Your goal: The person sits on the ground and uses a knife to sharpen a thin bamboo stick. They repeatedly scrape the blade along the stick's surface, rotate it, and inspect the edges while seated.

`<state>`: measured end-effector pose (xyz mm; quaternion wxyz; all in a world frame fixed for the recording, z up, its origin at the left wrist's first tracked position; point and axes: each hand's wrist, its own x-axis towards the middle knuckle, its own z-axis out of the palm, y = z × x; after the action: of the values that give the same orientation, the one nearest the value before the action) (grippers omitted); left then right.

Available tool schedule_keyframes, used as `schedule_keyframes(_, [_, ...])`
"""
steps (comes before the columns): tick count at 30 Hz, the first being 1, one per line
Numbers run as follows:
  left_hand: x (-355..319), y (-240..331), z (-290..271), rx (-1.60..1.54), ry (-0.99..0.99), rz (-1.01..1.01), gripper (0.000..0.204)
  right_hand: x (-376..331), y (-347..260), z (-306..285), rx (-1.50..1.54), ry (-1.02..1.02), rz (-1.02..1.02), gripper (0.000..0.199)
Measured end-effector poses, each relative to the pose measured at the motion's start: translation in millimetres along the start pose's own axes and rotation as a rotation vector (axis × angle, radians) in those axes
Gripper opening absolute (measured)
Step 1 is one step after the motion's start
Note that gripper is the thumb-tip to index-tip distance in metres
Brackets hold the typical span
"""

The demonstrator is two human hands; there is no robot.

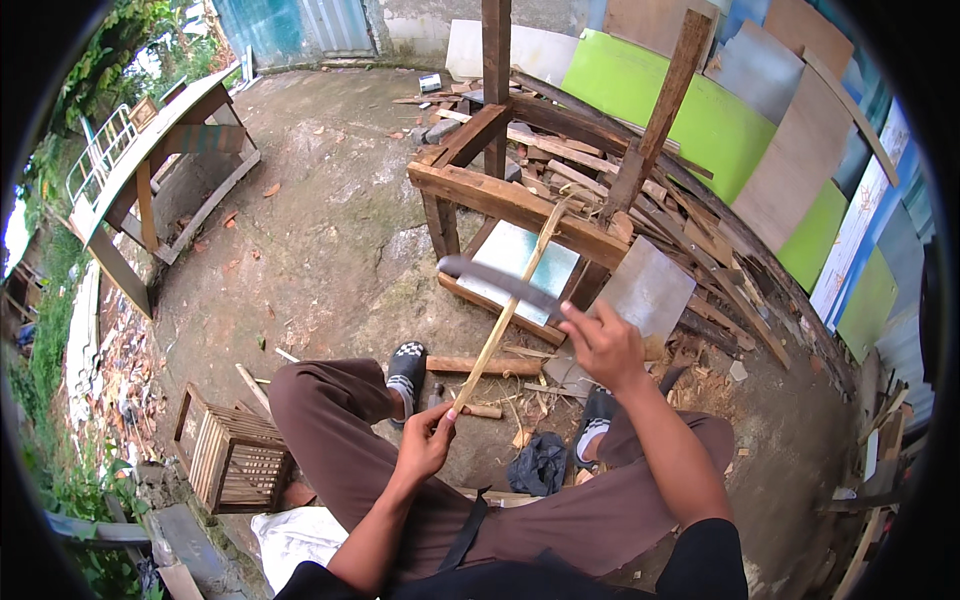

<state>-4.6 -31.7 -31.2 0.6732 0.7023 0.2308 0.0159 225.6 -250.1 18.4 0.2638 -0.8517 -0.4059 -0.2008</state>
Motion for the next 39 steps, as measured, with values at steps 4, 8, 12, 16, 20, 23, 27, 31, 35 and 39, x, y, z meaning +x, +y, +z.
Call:
schedule_keyframes(4, [-4.8,12.9,7.2,-0.059,-0.034,-0.024,0.025,10.7,17.9,-7.4,-0.098,0.103,0.141,0.024])
schedule_keyframes(8, [-0.1,-1.7,0.0,-0.022,-0.005,0.023,0.026,1.6,4.1,0.9,0.026,-0.019,-0.031,0.023])
schedule_keyframes(12, [0.3,1.4,3.8,-0.048,-0.044,0.021,0.026,17.9,20.9,3.5,-0.011,0.167,0.195,0.023])
schedule_keyframes(16, [1.0,-5.3,0.8,-0.142,-0.092,-0.028,0.028,1.3,3.4,-2.5,0.013,-0.004,0.023,0.024])
schedule_keyframes(20, [1.1,5.5,-4.7,-0.268,-0.177,-0.115,0.029,20.6,25.6,-0.1,-0.018,0.167,0.229,0.023])
schedule_keyframes(23, [-9.6,3.0,-16.6,-0.294,-0.212,-0.149,0.029,18.3,24.3,-13.1,-0.034,0.171,0.293,0.023])
schedule_keyframes(27, [-20.7,16.7,-26.9,-0.308,-0.230,-0.233,0.028,17.6,18.6,-16.0,0.093,0.261,0.310,0.023])
schedule_keyframes(31, [-22.7,31.3,-27.8,-0.313,-0.234,-0.265,0.028,22.6,17.9,-9.7,0.167,0.264,0.265,0.022])
schedule_keyframes(35, [-29.0,38.4,-26.9,-0.418,-0.270,-0.325,0.030,15.6,2.6,3.6,0.194,0.186,0.239,0.021])
schedule_keyframes(39, [-28.8,33.6,-29.0,-0.613,-0.354,-0.402,0.030,12.9,1.2,12.0,0.180,0.120,0.246,0.021])
